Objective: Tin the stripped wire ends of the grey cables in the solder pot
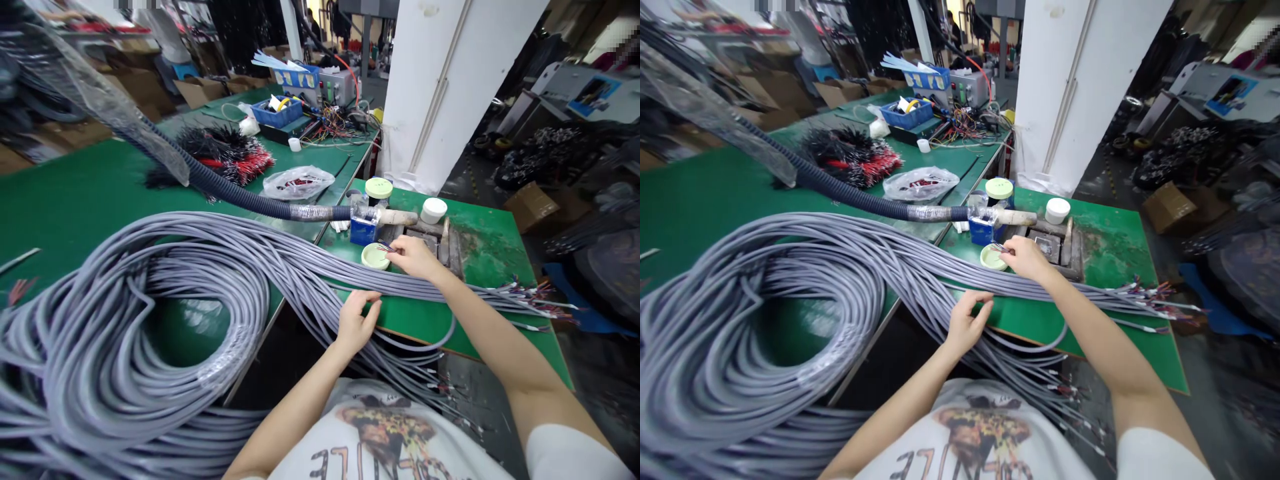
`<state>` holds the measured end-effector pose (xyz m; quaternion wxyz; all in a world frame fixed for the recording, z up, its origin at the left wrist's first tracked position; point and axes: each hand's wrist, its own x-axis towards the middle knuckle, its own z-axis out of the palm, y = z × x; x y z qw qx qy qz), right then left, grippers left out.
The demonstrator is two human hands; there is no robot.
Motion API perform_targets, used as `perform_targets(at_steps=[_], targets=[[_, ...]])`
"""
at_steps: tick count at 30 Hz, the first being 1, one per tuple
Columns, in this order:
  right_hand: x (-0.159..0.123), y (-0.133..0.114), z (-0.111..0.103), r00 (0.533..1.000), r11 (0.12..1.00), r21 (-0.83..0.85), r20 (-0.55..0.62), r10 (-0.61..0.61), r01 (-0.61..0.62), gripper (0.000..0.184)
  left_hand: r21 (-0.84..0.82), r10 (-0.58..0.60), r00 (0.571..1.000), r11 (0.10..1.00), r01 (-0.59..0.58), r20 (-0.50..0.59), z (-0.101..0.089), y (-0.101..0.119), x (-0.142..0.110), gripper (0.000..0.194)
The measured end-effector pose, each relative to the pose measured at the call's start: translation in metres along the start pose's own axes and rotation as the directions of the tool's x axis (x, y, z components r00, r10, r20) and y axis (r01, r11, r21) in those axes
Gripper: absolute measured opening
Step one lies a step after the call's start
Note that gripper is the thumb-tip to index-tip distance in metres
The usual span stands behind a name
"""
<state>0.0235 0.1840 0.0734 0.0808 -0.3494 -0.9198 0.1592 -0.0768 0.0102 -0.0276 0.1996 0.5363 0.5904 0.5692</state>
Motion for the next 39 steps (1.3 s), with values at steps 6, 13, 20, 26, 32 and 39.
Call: perform_targets(at_steps=[6, 13, 20, 26, 32, 39], targets=[[0.031, 0.006, 0.021, 0.994, 0.991, -0.135, 0.103, 0.035, -0.021, 0.020, 0.267, 0.186, 0.967, 0.937, -0.227, 0.172, 0.008, -0.016, -0.008, 0.017], [0.039, 0.007, 0.031, 0.981, 0.972, -0.232, 0.173, 0.086, -0.044, 0.020, 0.304, 0.206, 0.963, 0.919, -0.251, 0.172, 0.010, -0.016, -0.009, 0.019], [0.040, 0.008, 0.036, 0.980, 0.961, -0.273, 0.174, 0.099, -0.049, 0.021, 0.320, 0.214, 0.959, 0.910, -0.265, 0.187, 0.010, -0.016, -0.009, 0.019], [0.036, 0.022, 0.015, 0.991, 0.967, -0.251, 0.107, 0.079, -0.050, 0.024, 0.327, 0.213, 0.959, 0.907, -0.264, 0.186, 0.010, -0.017, -0.009, 0.019], [0.020, 0.078, -0.016, 0.971, 0.934, -0.275, 0.006, 0.237, -0.226, 0.027, 0.310, 0.220, 0.957, 0.911, -0.271, 0.190, 0.008, -0.016, -0.009, 0.016], [0.016, 0.122, -0.005, 0.911, 0.863, -0.301, -0.060, 0.407, -0.406, 0.023, 0.328, 0.267, 0.949, 0.893, -0.308, 0.165, 0.008, -0.017, -0.010, 0.013]])
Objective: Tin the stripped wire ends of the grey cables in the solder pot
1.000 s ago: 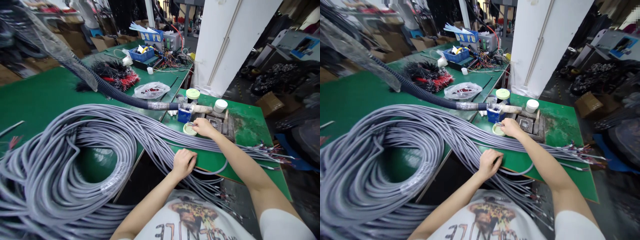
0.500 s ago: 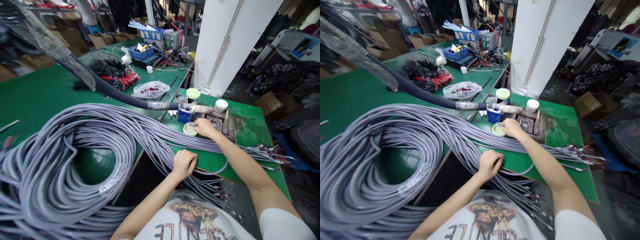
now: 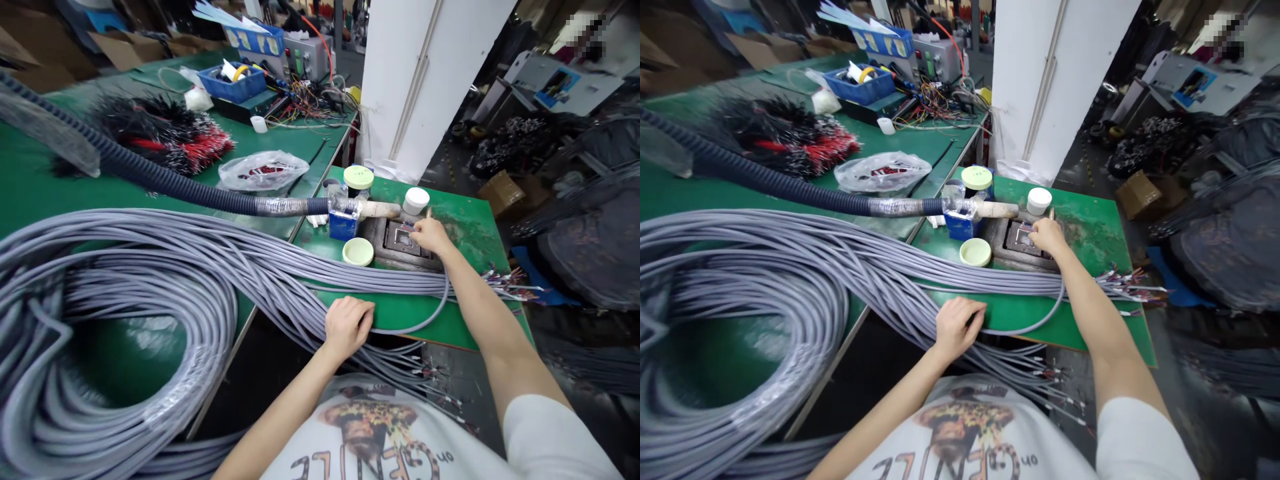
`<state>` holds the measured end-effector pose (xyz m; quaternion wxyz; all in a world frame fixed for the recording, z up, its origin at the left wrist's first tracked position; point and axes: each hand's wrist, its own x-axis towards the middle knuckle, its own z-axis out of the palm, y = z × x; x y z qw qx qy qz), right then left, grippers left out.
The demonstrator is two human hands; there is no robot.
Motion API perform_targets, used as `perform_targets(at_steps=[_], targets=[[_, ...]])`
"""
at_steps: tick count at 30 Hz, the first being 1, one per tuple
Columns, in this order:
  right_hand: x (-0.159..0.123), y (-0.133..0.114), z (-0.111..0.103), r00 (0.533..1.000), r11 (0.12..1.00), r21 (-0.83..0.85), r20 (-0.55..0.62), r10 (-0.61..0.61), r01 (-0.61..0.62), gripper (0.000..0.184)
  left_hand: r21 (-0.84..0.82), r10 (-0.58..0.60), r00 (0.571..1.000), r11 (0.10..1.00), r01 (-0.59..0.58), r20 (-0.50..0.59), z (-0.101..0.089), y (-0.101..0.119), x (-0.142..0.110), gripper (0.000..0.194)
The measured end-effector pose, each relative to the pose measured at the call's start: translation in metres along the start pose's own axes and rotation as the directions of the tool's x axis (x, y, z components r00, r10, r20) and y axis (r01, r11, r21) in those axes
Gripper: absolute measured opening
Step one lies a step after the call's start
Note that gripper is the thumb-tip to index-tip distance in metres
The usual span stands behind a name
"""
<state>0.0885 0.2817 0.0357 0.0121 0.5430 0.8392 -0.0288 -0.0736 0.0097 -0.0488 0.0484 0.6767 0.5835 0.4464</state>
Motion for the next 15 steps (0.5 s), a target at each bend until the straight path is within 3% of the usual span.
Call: perform_targets(at_steps=[15], targets=[[0.006, 0.004, 0.013, 0.999, 0.992, 0.110, 0.017, 0.052, -0.053, 0.014, -0.001, -0.004, 1.000, 1.000, 0.004, -0.002, 0.002, -0.001, -0.002, 0.012]])
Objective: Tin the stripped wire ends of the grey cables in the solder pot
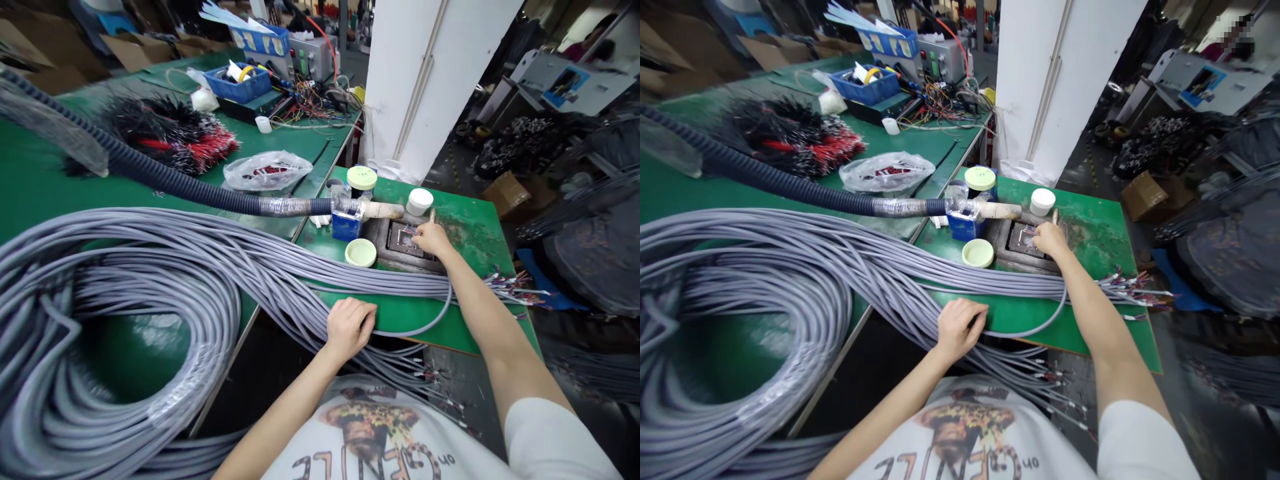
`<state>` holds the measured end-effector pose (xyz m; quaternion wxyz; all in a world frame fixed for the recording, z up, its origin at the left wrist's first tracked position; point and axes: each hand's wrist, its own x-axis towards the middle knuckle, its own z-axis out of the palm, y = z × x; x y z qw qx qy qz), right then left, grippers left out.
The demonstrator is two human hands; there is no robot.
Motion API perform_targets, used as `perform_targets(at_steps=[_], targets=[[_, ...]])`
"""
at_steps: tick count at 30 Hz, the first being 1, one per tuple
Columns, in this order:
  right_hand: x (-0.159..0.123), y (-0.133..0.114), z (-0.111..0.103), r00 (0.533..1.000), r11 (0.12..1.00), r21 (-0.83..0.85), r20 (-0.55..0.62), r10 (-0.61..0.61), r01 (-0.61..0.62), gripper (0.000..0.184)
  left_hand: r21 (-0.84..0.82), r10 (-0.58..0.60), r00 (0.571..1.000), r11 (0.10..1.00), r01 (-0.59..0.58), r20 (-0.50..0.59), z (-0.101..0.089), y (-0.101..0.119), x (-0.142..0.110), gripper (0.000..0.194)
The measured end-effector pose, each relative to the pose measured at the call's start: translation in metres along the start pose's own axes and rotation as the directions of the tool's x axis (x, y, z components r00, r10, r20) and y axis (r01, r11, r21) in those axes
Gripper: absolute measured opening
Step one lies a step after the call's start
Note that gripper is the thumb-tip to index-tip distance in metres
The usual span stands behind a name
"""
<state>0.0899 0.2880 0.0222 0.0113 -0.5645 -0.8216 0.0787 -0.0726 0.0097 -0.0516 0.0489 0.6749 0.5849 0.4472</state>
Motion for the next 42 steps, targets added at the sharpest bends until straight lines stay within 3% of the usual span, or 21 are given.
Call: perform_targets(at_steps=[3, 6, 8, 9, 11, 14, 16, 19, 21, 23, 26, 30, 35, 42], targets=[[-0.008, 0.000, -0.010, 0.999, 0.996, 0.091, -0.030, -0.022, 0.025, 0.016, -0.021, -0.021, 1.000, 1.000, 0.020, -0.002, 0.000, 0.001, -0.001, 0.013], [-0.031, -0.006, -0.024, 0.997, 0.972, 0.222, -0.050, -0.061, 0.070, 0.030, -0.095, -0.066, 0.997, 0.993, 0.063, -0.030, -0.003, 0.004, 0.003, 0.015], [-0.056, -0.016, -0.031, 0.995, 0.916, 0.387, -0.043, -0.094, 0.104, 0.039, -0.226, -0.149, 0.987, 0.965, 0.131, -0.064, -0.004, 0.009, 0.012, 0.016], [-0.070, -0.024, -0.034, 0.992, 0.825, 0.552, -0.044, -0.114, 0.120, 0.039, -0.320, -0.204, 0.976, 0.932, 0.172, -0.071, -0.003, 0.013, 0.018, 0.018], [-0.098, -0.042, -0.037, 0.978, 0.653, 0.732, -0.093, -0.187, 0.195, 0.034, -0.543, -0.318, 0.947, 0.803, 0.248, -0.038, 0.000, 0.024, 0.033, 0.024], [-0.133, -0.071, -0.038, 0.935, 0.578, 0.740, -0.211, -0.286, 0.343, 0.029, -0.814, -0.403, 0.909, 0.490, 0.312, 0.106, 0.012, 0.044, 0.056, 0.037], [-0.149, -0.082, -0.037, 0.917, 0.576, 0.718, -0.249, -0.312, 0.391, 0.032, -0.885, -0.435, 0.886, 0.334, 0.324, 0.160, 0.019, 0.055, 0.065, 0.033], [-0.168, -0.081, -0.034, 0.931, 0.603, 0.709, -0.254, -0.264, 0.365, 0.034, -0.911, -0.486, 0.850, 0.224, 0.346, 0.204, 0.023, 0.063, 0.069, 0.031], [-0.182, -0.073, -0.030, 0.952, 0.653, 0.694, -0.197, -0.234, 0.305, 0.044, -0.921, -0.507, 0.828, 0.152, 0.358, 0.238, 0.018, 0.064, 0.067, 0.032], [-0.199, -0.064, -0.026, 0.962, 0.723, 0.638, -0.115, -0.249, 0.264, 0.040, -0.923, -0.527, 0.805, 0.094, 0.374, 0.273, 0.010, 0.063, 0.065, 0.033], [-0.224, -0.056, -0.016, 0.960, 0.791, 0.550, -0.077, -0.269, 0.266, 0.034, -0.905, -0.538, 0.781, 0.075, 0.419, 0.317, -0.001, 0.066, 0.062, 0.036], [-0.251, -0.055, -0.003, 0.972, 0.783, 0.576, -0.112, -0.209, 0.235, 0.032, -0.874, -0.493, 0.778, 0.066, 0.481, 0.390, -0.007, 0.076, 0.058, 0.034], [-0.269, -0.049, 0.004, 0.989, 0.765, 0.627, -0.071, -0.133, 0.148, 0.033, -0.845, -0.441, 0.772, 0.053, 0.531, 0.458, -0.004, 0.084, 0.053, 0.034], [-0.284, -0.044, 0.002, 0.993, 0.741, 0.661, -0.076, -0.088, 0.117, 0.033, -0.814, -0.383, 0.760, 0.036, 0.580, 0.525, 0.005, 0.091, 0.047, 0.034]])
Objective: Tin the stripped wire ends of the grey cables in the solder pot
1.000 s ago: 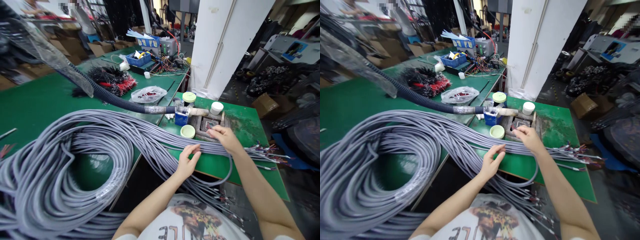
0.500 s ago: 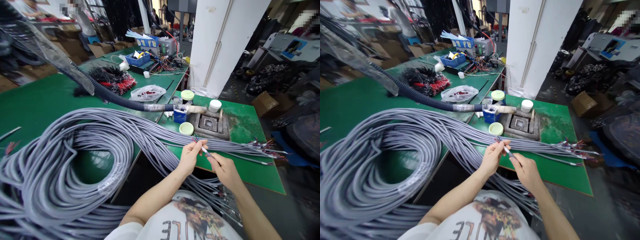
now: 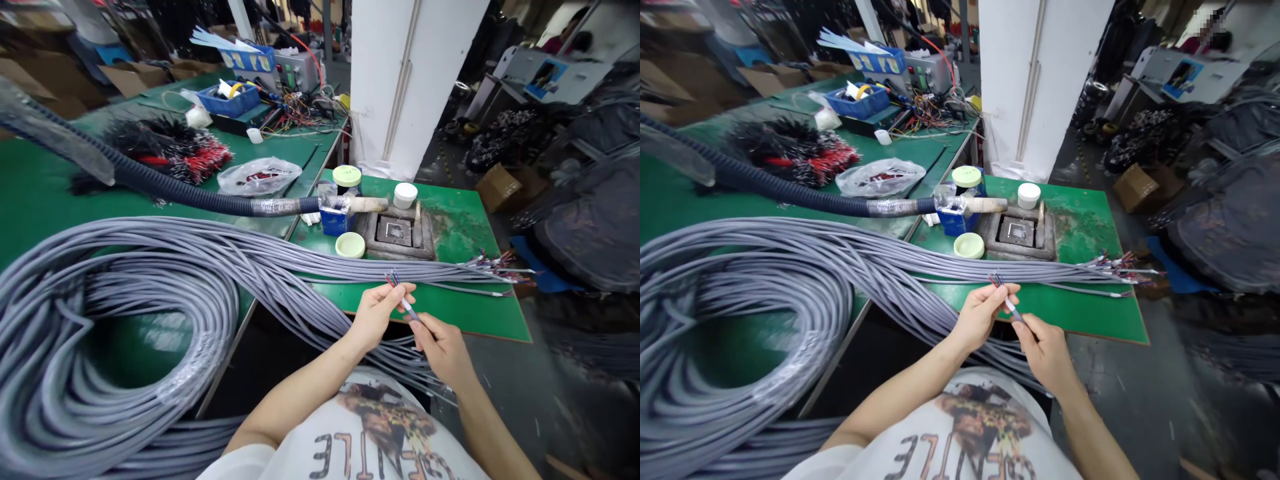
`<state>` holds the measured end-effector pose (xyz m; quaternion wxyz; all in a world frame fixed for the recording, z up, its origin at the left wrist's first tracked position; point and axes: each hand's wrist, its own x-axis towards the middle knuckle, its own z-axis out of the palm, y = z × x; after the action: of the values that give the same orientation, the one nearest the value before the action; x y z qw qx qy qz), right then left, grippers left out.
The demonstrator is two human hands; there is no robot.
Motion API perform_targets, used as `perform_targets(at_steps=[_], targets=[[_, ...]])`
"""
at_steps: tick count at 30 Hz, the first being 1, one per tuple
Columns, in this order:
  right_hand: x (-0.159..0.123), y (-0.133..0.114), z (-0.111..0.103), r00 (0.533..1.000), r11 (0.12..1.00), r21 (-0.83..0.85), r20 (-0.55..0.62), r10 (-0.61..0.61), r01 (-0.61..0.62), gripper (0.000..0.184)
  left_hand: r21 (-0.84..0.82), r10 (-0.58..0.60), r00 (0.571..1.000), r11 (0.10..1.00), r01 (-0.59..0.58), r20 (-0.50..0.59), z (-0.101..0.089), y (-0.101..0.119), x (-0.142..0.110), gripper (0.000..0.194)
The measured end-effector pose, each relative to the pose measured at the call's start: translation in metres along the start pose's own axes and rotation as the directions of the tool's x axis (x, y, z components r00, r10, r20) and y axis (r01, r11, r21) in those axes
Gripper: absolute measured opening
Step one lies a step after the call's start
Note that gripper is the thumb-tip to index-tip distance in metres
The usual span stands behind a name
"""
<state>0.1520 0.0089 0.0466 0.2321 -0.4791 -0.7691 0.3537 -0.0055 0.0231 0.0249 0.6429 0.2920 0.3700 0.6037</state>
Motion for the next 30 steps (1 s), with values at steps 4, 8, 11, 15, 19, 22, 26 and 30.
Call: perform_targets(at_steps=[4, 8, 11, 15, 19, 22, 26, 30], targets=[[-0.009, 0.002, -0.002, 0.999, 1.000, 0.005, -0.032, 0.023, -0.023, 0.034, -0.018, -0.042, 0.999, 0.999, 0.042, 0.021, 0.006, -0.005, -0.001, 0.034], [-0.021, 0.008, -0.005, 0.997, 0.999, -0.010, -0.068, 0.048, -0.049, 0.029, -0.076, -0.095, 0.993, 0.992, 0.100, 0.067, 0.013, -0.009, -0.002, 0.035], [-0.026, 0.012, -0.006, 0.995, 0.998, -0.005, -0.081, 0.066, -0.066, 0.029, -0.097, -0.121, 0.989, 0.987, 0.129, 0.086, 0.017, -0.012, -0.003, 0.036], [-0.027, 0.011, -0.003, 0.994, 0.997, 0.012, -0.087, 0.072, -0.071, 0.030, -0.102, -0.128, 0.986, 0.985, 0.138, 0.106, 0.019, -0.017, -0.003, 0.036], [-0.038, 0.024, -0.006, 0.982, 0.989, 0.055, -0.122, 0.143, -0.138, 0.031, 0.081, -0.134, 0.971, 0.989, 0.120, 0.197, 0.017, -0.018, -0.001, 0.040], [-0.068, 0.059, -0.024, 0.914, 0.944, 0.089, -0.237, 0.330, -0.317, 0.037, 0.442, -0.020, 0.951, 0.888, -0.125, 0.309, 0.008, -0.018, 0.005, 0.034], [-0.119, 0.113, -0.052, 0.804, 0.794, -0.181, -0.284, 0.522, -0.580, 0.038, 0.781, 0.208, 0.852, 0.340, -0.523, 0.480, -0.007, -0.023, 0.030, 0.024], [-0.128, 0.122, -0.043, 0.845, 0.830, -0.159, -0.105, 0.524, -0.535, 0.036, 0.849, 0.255, 0.810, -0.152, -0.505, 0.528, -0.006, -0.030, 0.059, 0.022]])
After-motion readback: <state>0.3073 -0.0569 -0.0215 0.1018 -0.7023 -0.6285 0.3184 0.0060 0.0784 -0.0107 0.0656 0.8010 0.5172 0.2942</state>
